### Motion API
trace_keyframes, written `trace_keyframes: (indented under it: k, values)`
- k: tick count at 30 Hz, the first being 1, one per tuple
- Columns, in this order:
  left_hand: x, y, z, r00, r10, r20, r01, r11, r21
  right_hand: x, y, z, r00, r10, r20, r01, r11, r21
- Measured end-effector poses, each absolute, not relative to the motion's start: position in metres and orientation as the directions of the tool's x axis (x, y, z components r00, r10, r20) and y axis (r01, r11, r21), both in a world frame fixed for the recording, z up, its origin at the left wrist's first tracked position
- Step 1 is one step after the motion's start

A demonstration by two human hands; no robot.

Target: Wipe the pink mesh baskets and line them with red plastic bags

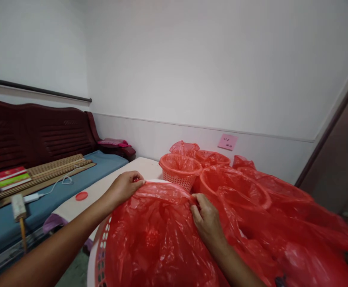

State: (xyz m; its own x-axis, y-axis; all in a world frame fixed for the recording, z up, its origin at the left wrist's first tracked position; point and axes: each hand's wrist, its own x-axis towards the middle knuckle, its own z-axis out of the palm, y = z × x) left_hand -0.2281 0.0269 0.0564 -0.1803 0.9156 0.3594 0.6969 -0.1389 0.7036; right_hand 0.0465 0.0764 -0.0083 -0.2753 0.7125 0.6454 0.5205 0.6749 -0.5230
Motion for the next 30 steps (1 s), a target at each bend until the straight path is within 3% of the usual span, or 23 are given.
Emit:
trace_keyframes:
  k: [8,15,23,27,30]
  values:
    - [-0.228,0.028,0.054,-0.170,0.879,0.445,0.833,-0.113,0.541,0.044,0.080,-0.007,-0.207,0.772,0.601,0.538,0.603,-0.589]
    - [-0.236,0.045,0.036,-0.292,0.851,0.437,0.772,-0.060,0.633,0.044,0.082,-0.006,-0.197,0.808,0.555,0.528,0.564,-0.634]
    - [-0.237,0.057,0.041,-0.192,0.899,0.393,0.674,-0.170,0.719,0.045,0.081,-0.003,-0.169,0.851,0.497,0.508,0.507,-0.696]
    - [-0.236,0.057,0.042,-0.153,0.904,0.400,0.656,-0.210,0.725,0.047,0.083,-0.009,-0.135,0.798,0.588,0.466,0.574,-0.673]
    - [-0.237,0.058,0.040,-0.125,0.926,0.357,0.618,-0.209,0.758,0.047,0.082,-0.012,-0.207,0.682,0.702,0.418,0.710,-0.567]
